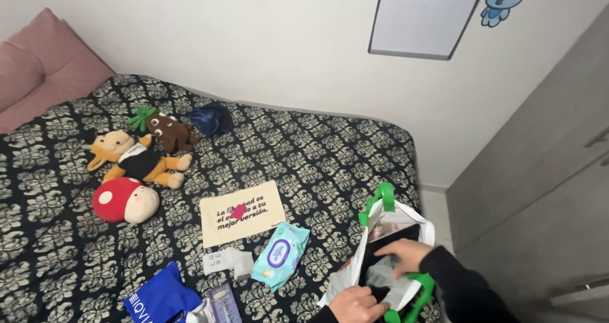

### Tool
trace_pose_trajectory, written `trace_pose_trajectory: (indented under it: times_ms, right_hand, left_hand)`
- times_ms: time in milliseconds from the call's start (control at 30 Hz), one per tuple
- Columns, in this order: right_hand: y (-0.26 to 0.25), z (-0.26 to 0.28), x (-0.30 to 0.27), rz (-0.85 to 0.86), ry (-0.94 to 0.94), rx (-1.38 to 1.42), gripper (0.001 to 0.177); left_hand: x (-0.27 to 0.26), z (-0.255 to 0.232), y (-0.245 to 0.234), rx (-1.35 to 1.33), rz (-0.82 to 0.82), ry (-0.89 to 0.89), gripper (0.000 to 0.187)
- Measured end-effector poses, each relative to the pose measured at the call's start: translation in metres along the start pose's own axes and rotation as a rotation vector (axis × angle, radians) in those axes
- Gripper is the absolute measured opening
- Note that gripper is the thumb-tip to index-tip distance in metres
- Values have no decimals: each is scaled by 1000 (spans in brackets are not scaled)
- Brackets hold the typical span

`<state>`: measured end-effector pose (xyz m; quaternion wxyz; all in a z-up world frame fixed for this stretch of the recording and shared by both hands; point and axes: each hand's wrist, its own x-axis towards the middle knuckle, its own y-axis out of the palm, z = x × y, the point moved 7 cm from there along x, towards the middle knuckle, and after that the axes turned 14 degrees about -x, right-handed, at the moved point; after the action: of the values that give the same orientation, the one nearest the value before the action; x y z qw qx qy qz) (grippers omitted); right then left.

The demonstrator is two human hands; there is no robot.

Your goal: The person organizes personal items in a bedroom. They place a wallet and a small orange case on a dresser, hang a brown handbag on a wall hook, pack a tablet and a book into a white shopping bag, and hang a blue satin bag and a blue pouch on the same hook. Finally, they open a drawer and close the wardrobe doors.

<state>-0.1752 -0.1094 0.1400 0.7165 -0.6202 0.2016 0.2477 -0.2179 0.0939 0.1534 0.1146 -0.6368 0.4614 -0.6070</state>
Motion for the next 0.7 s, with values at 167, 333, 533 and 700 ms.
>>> trace_pose_trajectory:
  times_ms: [167, 333, 533, 700]
  right_hand:
    - [-48, -37, -61, -702, 414, 287, 37]
    - [7, -101, -47, -534, 811, 134, 63]
    - [16, -119, -81, -295, 943, 141, 36]
    - [29, -126, -111, -300, 970, 231, 39]
  left_hand:
    - [-6, -6, 1, -18, 14, -30, 8]
    - [-4, -13, 14, -64, -2, -34, 11]
    - [6, 8, -16, 108, -2, -115, 17]
    - [5, 38, -61, 29, 435, -458, 92]
